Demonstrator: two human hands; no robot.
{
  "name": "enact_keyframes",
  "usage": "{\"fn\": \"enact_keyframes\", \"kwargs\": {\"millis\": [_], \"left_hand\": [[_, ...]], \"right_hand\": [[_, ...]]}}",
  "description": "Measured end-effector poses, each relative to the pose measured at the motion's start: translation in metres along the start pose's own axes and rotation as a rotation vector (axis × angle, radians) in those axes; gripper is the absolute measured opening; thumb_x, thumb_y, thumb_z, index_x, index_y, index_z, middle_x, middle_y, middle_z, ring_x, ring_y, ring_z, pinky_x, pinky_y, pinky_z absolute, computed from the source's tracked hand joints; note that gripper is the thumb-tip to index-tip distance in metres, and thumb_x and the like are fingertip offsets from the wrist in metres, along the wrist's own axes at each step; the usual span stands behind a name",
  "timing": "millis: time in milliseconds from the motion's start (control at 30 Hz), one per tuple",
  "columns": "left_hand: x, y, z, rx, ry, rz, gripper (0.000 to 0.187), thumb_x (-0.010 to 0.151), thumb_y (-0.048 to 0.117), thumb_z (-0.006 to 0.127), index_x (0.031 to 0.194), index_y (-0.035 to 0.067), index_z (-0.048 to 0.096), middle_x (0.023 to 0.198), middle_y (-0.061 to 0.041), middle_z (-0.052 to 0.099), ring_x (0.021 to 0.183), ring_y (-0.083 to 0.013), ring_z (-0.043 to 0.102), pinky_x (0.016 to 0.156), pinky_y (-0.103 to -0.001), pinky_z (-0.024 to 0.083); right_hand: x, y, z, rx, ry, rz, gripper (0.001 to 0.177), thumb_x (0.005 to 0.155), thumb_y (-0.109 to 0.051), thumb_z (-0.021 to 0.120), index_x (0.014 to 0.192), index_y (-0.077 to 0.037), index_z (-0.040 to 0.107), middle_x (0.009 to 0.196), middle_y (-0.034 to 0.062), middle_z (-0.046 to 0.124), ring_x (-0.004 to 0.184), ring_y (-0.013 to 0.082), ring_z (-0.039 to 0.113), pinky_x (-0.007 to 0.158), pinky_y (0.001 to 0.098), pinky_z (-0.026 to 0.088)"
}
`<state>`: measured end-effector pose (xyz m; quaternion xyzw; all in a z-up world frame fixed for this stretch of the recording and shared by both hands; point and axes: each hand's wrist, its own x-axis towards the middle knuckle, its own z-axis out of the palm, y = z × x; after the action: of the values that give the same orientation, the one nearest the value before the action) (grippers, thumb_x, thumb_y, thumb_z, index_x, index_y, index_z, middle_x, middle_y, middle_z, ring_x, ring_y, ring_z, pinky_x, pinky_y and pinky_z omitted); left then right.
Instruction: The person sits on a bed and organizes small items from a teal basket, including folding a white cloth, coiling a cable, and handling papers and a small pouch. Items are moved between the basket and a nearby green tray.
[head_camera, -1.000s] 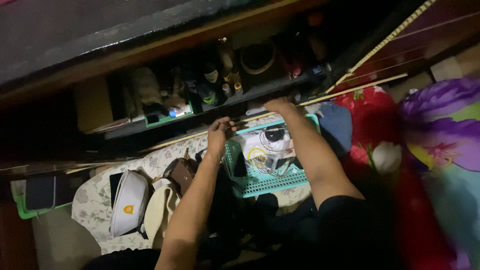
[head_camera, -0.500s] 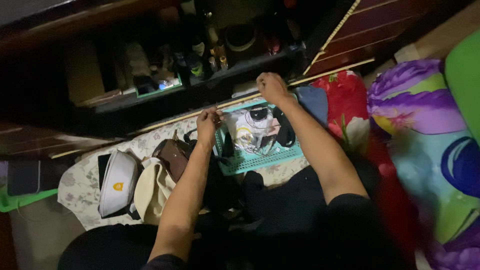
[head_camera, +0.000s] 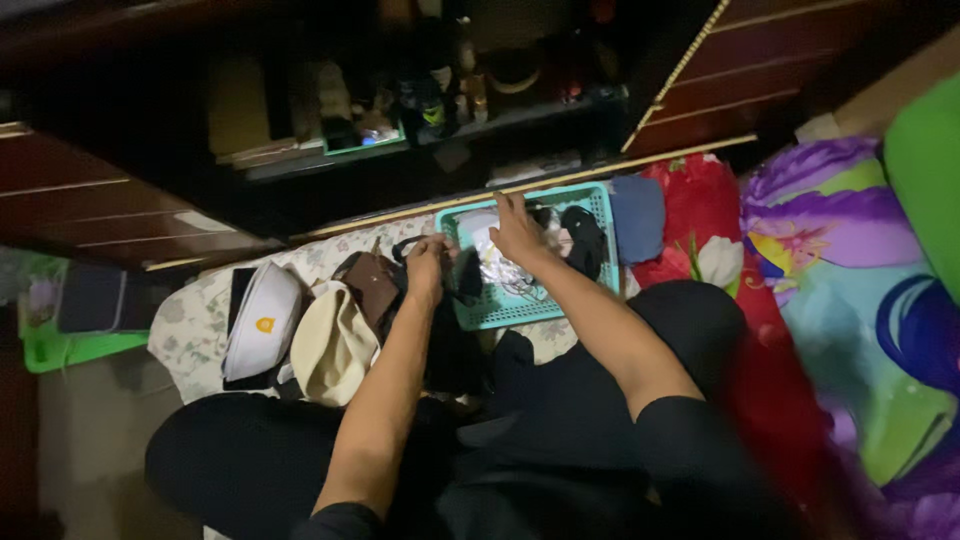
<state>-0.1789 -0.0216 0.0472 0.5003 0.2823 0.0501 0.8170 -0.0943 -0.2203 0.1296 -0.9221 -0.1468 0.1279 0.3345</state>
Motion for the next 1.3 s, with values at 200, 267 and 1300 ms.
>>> {"fn": "enact_keyframes", "kwargs": {"millis": [200,267,1300], "left_hand": [[-0.022,0.020,-0.014,-0.044,0.006,-0.049,0.024,0.101,0.012,0.054,0.119,0.003,0.067,0.095,-0.006,0.069,0.079,-0.0165,0.069,0.073,-0.028,0.056],[-0.030,0.027,-0.016,0.030,0.021,-0.048,0.024,0.103,0.018,0.053,0.117,0.002,0.065,0.094,-0.007,0.069,0.079,-0.0166,0.068,0.071,-0.032,0.057],[-0.008,0.006,-0.025,0.046,0.013,-0.048,0.022,0.104,0.018,0.055,0.118,0.003,0.064,0.096,-0.006,0.071,0.080,-0.0159,0.071,0.065,-0.028,0.054]], "right_hand": [[0.014,0.009,0.019,-0.241,0.231,-0.174,0.059,0.077,-0.016,0.076,0.131,-0.004,0.054,0.130,0.0224,0.046,0.118,0.0456,0.053,0.090,0.0525,0.052],[0.022,0.017,0.030,-0.311,0.299,-0.162,0.037,0.088,-0.016,0.070,0.121,-0.005,0.057,0.123,0.0203,0.049,0.116,0.0428,0.056,0.089,0.0515,0.054],[0.034,0.034,0.043,-0.331,0.386,-0.473,0.022,0.071,-0.020,0.072,0.090,-0.009,0.073,0.101,0.0148,0.067,0.104,0.0363,0.059,0.087,0.0501,0.045]]}}
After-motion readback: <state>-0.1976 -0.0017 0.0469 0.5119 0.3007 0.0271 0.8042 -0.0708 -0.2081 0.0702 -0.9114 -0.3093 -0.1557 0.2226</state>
